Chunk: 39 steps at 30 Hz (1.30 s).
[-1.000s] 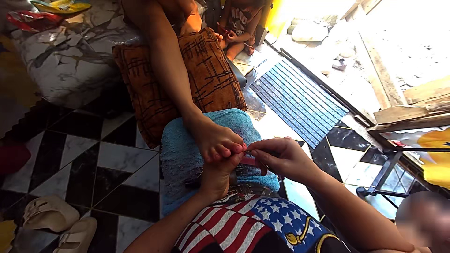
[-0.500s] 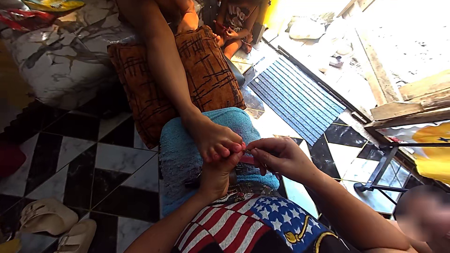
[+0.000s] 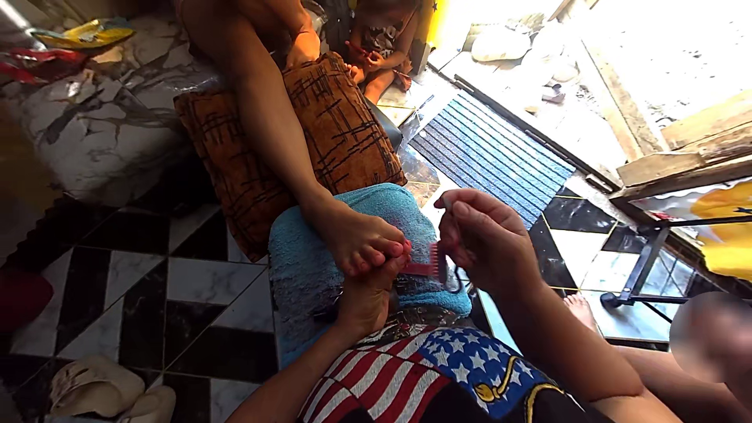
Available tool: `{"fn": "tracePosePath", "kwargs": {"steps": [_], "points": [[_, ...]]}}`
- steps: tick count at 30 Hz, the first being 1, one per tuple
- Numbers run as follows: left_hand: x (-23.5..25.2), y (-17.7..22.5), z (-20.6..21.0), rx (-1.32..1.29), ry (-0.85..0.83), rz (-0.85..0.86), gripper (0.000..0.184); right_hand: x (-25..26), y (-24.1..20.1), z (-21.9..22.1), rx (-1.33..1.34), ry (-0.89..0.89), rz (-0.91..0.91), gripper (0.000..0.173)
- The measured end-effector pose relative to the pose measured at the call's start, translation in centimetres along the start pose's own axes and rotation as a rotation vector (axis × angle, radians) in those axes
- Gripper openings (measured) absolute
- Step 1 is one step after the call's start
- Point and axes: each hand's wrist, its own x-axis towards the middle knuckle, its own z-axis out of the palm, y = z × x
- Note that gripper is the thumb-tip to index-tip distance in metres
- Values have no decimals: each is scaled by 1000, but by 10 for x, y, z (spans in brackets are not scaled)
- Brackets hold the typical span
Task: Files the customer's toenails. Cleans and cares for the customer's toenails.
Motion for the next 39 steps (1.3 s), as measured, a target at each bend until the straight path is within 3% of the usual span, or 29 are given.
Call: {"fn": "tracePosePath", "kwargs": {"steps": [3, 7, 10, 13, 18, 39], "points": [[3, 3, -2, -74, -96, -95, 16, 11, 19, 27, 3, 80, -58, 23], [10, 5, -15, -186, -247, -172, 15, 18, 40, 28, -43, 192, -57, 26], [15, 2, -6, -70, -138, -216, 8, 2, 43, 21, 20, 195, -41, 26], [24, -2, 4, 10, -148, -239, 20, -21, 36, 13, 79, 279, 52, 27], [34, -10, 14, 31, -154, -208, 25, -48, 33, 9, 132, 402, 213, 27], [36, -11, 7, 43, -150, -204, 23, -44, 38, 14, 248, 410, 282, 28]]}}
